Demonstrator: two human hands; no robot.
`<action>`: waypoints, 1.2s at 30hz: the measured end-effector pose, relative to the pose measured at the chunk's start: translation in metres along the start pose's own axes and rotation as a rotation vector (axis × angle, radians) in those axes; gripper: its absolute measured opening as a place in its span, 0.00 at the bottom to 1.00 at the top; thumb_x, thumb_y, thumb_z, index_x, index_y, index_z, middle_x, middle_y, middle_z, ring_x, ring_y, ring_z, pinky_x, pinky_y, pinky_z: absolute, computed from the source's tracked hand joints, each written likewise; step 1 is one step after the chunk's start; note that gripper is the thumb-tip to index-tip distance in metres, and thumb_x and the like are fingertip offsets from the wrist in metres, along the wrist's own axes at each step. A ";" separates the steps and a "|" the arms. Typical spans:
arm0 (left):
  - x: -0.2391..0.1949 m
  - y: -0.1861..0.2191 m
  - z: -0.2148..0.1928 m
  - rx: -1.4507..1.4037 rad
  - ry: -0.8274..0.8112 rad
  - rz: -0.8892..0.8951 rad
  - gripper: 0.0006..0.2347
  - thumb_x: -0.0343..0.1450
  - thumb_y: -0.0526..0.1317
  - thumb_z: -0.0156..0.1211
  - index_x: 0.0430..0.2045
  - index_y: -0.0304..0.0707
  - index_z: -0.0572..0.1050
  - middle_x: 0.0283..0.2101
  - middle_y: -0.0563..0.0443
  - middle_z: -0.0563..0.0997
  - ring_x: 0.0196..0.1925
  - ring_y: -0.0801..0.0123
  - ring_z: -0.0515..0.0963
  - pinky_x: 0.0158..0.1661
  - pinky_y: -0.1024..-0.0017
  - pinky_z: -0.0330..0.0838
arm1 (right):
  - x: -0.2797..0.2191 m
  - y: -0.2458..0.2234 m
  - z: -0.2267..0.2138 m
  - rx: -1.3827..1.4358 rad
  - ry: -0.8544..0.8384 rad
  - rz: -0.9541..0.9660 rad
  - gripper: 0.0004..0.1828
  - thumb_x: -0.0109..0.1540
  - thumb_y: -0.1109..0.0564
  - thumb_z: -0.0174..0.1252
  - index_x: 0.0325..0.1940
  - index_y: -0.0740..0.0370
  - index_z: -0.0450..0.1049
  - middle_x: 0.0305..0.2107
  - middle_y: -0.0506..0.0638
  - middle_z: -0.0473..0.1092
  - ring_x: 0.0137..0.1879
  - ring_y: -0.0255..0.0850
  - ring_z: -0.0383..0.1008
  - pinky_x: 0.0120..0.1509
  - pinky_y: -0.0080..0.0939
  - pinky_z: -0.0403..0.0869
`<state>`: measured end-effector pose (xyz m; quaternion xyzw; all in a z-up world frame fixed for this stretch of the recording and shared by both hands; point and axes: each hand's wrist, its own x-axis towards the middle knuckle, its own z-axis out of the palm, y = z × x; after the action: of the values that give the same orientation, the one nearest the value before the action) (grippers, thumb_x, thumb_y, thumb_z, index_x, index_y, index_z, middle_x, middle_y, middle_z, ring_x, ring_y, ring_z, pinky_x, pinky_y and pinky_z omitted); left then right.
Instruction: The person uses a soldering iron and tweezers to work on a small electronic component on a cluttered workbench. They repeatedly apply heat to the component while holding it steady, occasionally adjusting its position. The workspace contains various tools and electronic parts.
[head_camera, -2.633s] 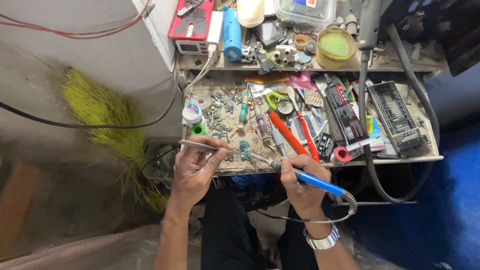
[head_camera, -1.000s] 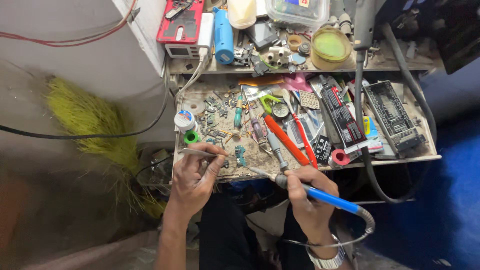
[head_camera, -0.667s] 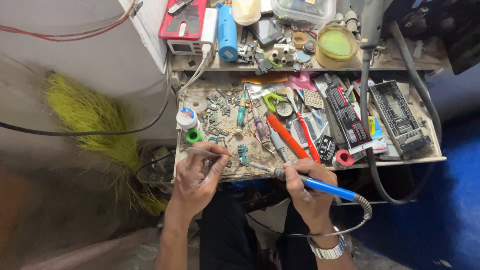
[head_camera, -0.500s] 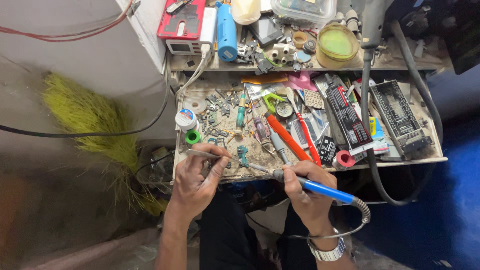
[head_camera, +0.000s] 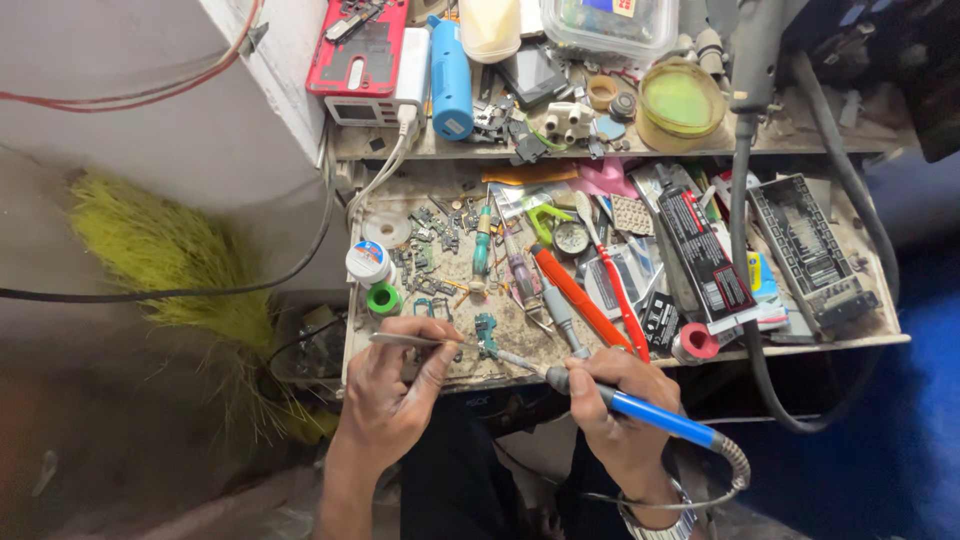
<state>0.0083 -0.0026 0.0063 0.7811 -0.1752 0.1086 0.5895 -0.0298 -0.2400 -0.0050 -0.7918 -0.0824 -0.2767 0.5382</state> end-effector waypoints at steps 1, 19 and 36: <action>0.000 0.000 0.000 0.006 0.000 0.009 0.08 0.73 0.31 0.62 0.41 0.37 0.69 0.39 0.48 0.85 0.41 0.66 0.88 0.42 0.70 0.81 | 0.000 0.001 0.000 0.007 0.000 0.011 0.09 0.60 0.59 0.63 0.35 0.69 0.75 0.25 0.51 0.76 0.27 0.35 0.74 0.33 0.33 0.71; 0.000 0.000 -0.001 -0.003 -0.006 0.003 0.08 0.73 0.31 0.62 0.41 0.37 0.69 0.39 0.49 0.85 0.42 0.66 0.88 0.43 0.69 0.80 | 0.001 -0.001 0.002 -0.009 -0.005 -0.017 0.07 0.60 0.60 0.62 0.35 0.69 0.76 0.23 0.51 0.75 0.26 0.34 0.74 0.31 0.32 0.71; 0.007 0.050 0.027 0.016 -0.024 0.239 0.07 0.71 0.31 0.64 0.40 0.35 0.75 0.41 0.46 0.83 0.39 0.66 0.84 0.39 0.70 0.80 | -0.013 -0.016 -0.010 0.205 -0.017 -0.075 0.31 0.67 0.42 0.59 0.64 0.69 0.69 0.38 0.55 0.79 0.41 0.39 0.83 0.47 0.35 0.81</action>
<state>-0.0064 -0.0413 0.0459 0.7604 -0.2731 0.1703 0.5641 -0.0512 -0.2400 0.0036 -0.7314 -0.1447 -0.2800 0.6047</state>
